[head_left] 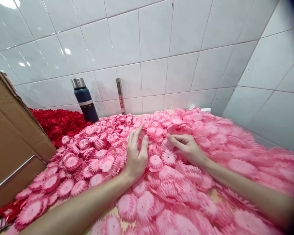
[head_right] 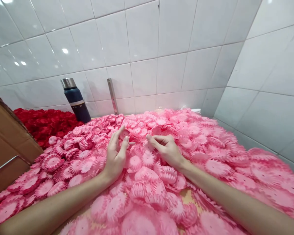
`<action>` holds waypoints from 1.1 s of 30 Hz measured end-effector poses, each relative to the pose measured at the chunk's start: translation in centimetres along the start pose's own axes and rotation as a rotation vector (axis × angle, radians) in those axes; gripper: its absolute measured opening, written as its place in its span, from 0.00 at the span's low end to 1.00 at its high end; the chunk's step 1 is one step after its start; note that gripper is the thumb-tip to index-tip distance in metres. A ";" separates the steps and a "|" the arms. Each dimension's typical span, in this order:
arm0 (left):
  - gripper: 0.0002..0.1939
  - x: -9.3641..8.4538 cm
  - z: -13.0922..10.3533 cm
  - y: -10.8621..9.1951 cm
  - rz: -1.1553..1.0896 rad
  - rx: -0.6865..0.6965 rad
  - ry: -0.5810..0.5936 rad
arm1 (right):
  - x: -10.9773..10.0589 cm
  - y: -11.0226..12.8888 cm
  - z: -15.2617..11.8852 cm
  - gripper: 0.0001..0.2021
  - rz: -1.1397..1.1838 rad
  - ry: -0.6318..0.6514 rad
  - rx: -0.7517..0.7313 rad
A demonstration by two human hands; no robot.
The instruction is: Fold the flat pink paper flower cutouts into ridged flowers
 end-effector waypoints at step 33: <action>0.18 -0.2 0.6 1.0 -0.111 -0.074 0.008 | -6.4 2.7 16.6 0.28 -0.907 -0.042 0.114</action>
Point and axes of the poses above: each hand's wrist, its own z-axis towards the middle knuckle, its own x-axis out of the palm, y = z × x, the point moved 3 cm from there along z, towards the middle knuckle, and after that the axes turned 9 degrees about -x, right-handed, at the moved point
